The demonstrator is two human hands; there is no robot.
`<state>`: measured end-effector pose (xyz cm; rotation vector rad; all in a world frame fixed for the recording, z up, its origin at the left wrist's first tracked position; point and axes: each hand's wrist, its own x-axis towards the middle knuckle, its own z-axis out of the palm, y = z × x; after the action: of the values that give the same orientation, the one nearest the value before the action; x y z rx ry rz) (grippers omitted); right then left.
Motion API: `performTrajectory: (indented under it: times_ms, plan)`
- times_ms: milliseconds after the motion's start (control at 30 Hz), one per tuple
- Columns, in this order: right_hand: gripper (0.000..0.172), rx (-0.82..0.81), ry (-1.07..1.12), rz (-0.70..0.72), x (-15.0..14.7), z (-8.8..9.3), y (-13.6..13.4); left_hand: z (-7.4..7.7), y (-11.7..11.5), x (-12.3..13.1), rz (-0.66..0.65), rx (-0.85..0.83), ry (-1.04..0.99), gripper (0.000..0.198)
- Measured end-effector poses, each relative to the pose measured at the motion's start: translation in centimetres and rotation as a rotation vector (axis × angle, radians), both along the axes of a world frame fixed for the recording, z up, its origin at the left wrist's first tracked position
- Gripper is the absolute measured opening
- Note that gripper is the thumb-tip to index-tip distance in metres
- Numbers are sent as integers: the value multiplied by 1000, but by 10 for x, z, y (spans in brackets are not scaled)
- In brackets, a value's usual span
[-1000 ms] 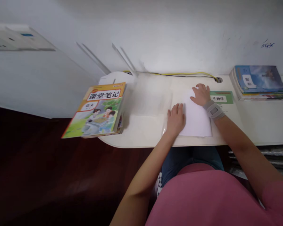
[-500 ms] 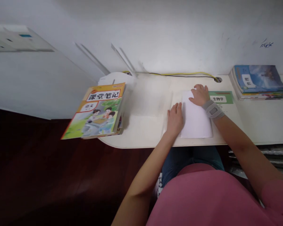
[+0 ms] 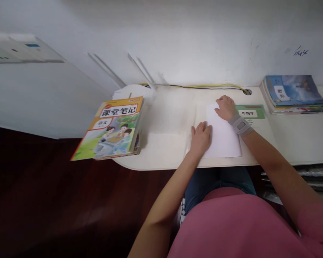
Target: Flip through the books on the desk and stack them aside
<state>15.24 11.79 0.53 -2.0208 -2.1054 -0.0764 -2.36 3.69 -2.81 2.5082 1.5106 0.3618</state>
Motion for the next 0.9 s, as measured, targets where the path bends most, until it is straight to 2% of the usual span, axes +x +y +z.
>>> performTrajectory:
  times_ms: [233,400,500,600,667,767,900]
  plan:
    - [36,0,42,-87,-7,-1,7,0,1,-3,6,25,-12,38]
    - [41,48,144,-11,8,8,-3,2,-2,-3,51,42,11,39]
    - [52,62,230,120,35,2,-36,3,-4,-3,41,45,21,39]
    - [70,-28,355,185,58,-17,-86,3,-4,-2,24,24,11,40]
    - [83,-82,415,211,63,-31,-118,4,-4,0,18,8,-9,42]
    - [92,-82,419,270,52,-43,-150,7,-5,1,-3,-9,-41,44]
    - [88,-16,337,239,22,-43,-161,13,-12,-1,-72,-28,-58,51]
